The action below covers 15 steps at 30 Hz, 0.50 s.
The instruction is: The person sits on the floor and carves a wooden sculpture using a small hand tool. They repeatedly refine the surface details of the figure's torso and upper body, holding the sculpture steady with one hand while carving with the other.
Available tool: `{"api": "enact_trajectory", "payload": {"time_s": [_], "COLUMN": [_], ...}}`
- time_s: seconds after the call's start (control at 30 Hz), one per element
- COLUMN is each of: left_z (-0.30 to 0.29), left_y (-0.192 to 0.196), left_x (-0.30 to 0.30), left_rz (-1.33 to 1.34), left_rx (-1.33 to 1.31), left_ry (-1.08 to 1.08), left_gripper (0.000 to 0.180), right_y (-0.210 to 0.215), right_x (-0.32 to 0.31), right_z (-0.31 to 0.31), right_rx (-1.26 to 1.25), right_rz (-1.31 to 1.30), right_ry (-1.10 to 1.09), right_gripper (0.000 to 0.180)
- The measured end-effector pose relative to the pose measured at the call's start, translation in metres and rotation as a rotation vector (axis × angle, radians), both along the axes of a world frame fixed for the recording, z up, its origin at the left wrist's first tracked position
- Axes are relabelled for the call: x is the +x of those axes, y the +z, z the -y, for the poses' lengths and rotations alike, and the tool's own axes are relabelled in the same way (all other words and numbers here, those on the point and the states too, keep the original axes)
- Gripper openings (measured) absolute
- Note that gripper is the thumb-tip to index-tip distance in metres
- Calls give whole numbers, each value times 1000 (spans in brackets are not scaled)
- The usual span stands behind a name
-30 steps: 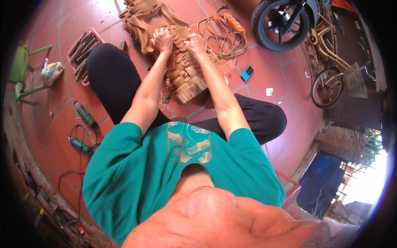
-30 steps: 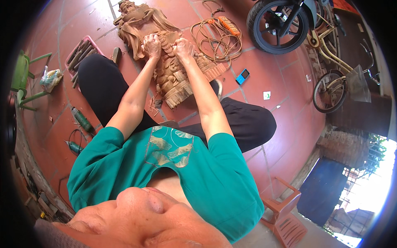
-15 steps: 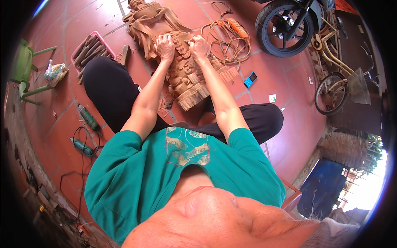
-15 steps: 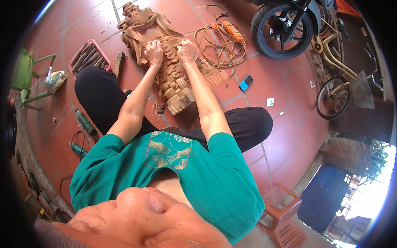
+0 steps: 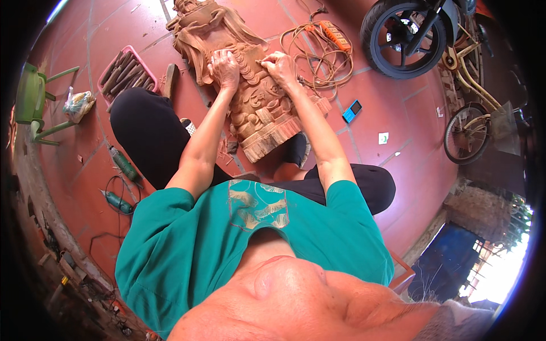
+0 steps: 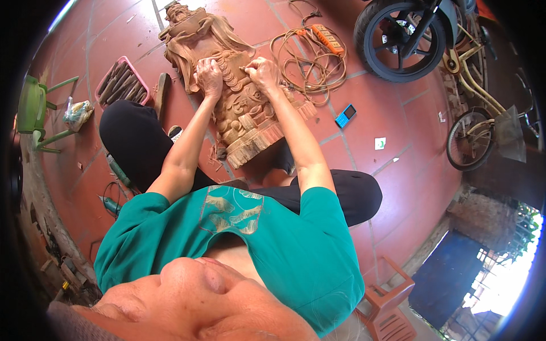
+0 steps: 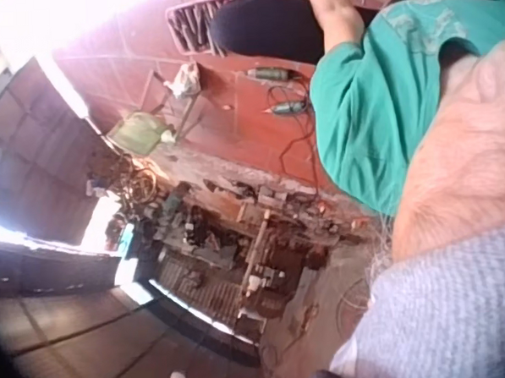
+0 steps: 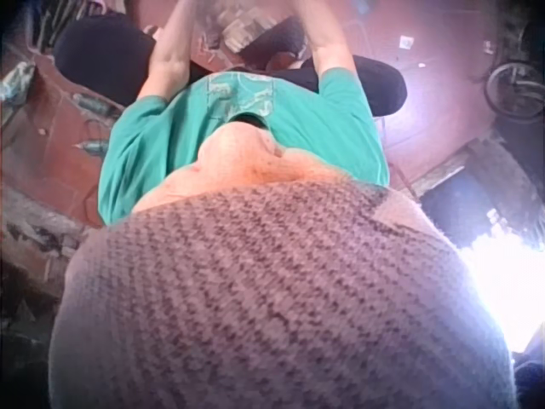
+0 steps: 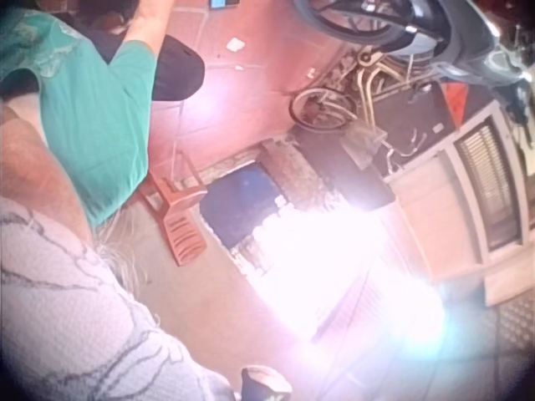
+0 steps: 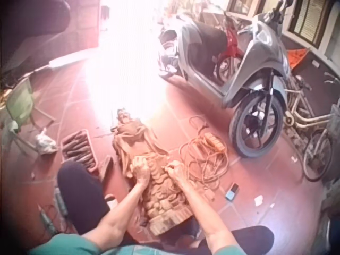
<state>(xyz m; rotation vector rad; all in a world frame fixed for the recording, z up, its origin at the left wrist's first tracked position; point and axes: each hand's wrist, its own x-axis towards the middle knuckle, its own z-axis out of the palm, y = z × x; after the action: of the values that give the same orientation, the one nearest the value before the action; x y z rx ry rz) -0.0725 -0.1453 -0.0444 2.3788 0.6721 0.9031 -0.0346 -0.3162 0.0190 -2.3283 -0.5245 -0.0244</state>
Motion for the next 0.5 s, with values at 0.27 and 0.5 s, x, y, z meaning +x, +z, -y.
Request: {"api": "enact_trajectory", "payload": {"time_s": [0.27,0.5], "left_z": [-2,0], "left_y": [7,10], "left_x": [0,-3], "left_rz": [-18,-3], "left_rx": [-16,-24], "left_ry": [-18,-23], "left_gripper": [17,17], "right_y": [-10,-13], "right_x": [29,29], "right_z": [-24,-8], "right_rx": [34,122], "right_rz": [69,-148], "right_ry": [-165,66], "right_gripper": [16,16]}}
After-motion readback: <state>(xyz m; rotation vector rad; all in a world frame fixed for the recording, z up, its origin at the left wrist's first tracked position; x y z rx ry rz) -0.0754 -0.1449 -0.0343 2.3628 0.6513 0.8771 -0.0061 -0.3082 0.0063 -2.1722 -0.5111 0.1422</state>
